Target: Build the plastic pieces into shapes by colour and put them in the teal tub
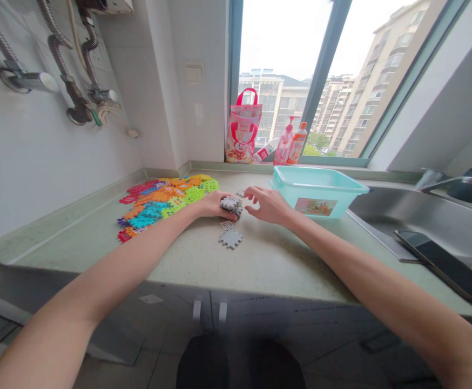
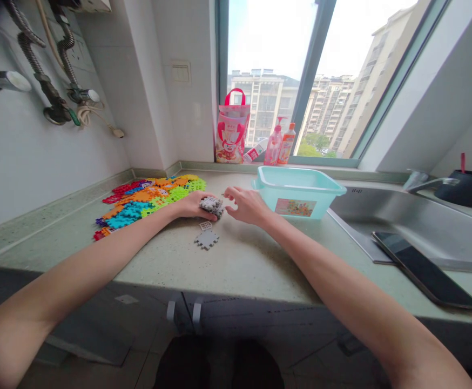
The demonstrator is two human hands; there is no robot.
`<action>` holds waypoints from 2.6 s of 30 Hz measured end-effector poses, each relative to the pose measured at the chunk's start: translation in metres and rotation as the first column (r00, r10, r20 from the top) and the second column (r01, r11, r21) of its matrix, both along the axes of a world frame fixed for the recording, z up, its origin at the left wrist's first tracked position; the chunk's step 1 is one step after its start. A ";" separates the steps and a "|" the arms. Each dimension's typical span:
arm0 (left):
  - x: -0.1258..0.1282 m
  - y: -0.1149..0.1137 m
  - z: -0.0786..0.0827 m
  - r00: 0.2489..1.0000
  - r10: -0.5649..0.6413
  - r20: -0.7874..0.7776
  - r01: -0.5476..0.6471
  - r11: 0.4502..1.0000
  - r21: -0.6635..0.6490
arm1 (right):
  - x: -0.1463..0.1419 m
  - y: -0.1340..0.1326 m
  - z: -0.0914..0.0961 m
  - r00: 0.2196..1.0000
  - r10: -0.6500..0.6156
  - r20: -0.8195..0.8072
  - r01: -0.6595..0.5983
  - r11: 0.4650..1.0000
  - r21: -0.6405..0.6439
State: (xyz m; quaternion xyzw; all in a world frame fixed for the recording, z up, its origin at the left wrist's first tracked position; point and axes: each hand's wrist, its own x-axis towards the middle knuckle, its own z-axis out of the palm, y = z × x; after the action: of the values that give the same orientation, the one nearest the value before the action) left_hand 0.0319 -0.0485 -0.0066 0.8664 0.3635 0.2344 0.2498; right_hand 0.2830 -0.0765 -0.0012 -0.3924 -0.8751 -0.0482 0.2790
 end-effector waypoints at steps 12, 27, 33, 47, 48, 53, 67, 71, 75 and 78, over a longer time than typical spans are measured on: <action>-0.011 0.015 -0.002 0.996 0.082 -0.024 -0.080 0.995 0.051 | -0.032 -0.032 -0.002 0.917 0.327 0.228 -0.311 0.944 -0.107; -0.014 0.014 0.010 0.988 0.065 -0.141 -0.072 0.997 -0.040 | -0.023 -0.016 0.000 0.979 0.188 0.072 -0.161 0.945 -0.283; -0.011 0.012 0.009 0.988 0.096 -0.124 -0.101 0.994 -0.036 | -0.016 -0.011 0.003 0.987 0.134 0.090 -0.088 0.915 -0.394; 0.013 -0.001 0.003 0.985 0.068 -0.158 -0.061 0.997 0.051 | -0.021 0.000 0.016 0.960 0.046 -0.278 -0.083 0.989 -0.122; 0.013 -0.001 0.003 0.985 0.067 -0.162 -0.058 0.997 0.058 | -0.023 -0.002 0.017 0.963 0.042 -0.265 -0.073 0.991 -0.108; 0.009 0.001 0.003 0.990 0.054 -0.128 -0.048 0.998 0.048 | -0.021 -0.023 0.023 0.964 0.104 -0.247 -0.102 0.995 0.021; 0.001 0.012 -0.002 0.988 0.062 -0.143 -0.050 0.995 0.083 | -0.041 -0.061 0.016 0.889 0.456 0.030 -0.450 0.885 -0.115; 0.008 0.004 -0.001 0.991 -0.003 -0.137 0.016 0.996 0.093 | -0.030 -0.041 0.021 0.924 0.330 -0.192 -0.320 0.944 0.079; 0.015 -0.003 0.001 0.985 0.040 -0.170 -0.025 0.996 0.088 | -0.024 -0.018 0.010 0.943 0.255 -0.213 -0.223 0.961 0.163; 0.017 -0.006 0.002 0.978 0.062 -0.201 -0.038 0.992 0.121 | -0.022 -0.010 0.002 0.946 0.260 -0.195 -0.240 0.964 0.117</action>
State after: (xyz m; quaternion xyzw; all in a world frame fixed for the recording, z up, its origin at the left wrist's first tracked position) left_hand 0.0489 -0.0542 -0.0048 0.8894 0.3948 0.1710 0.1541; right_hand 0.2606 -0.0868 0.0005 -0.2679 -0.8806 -0.0111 0.3908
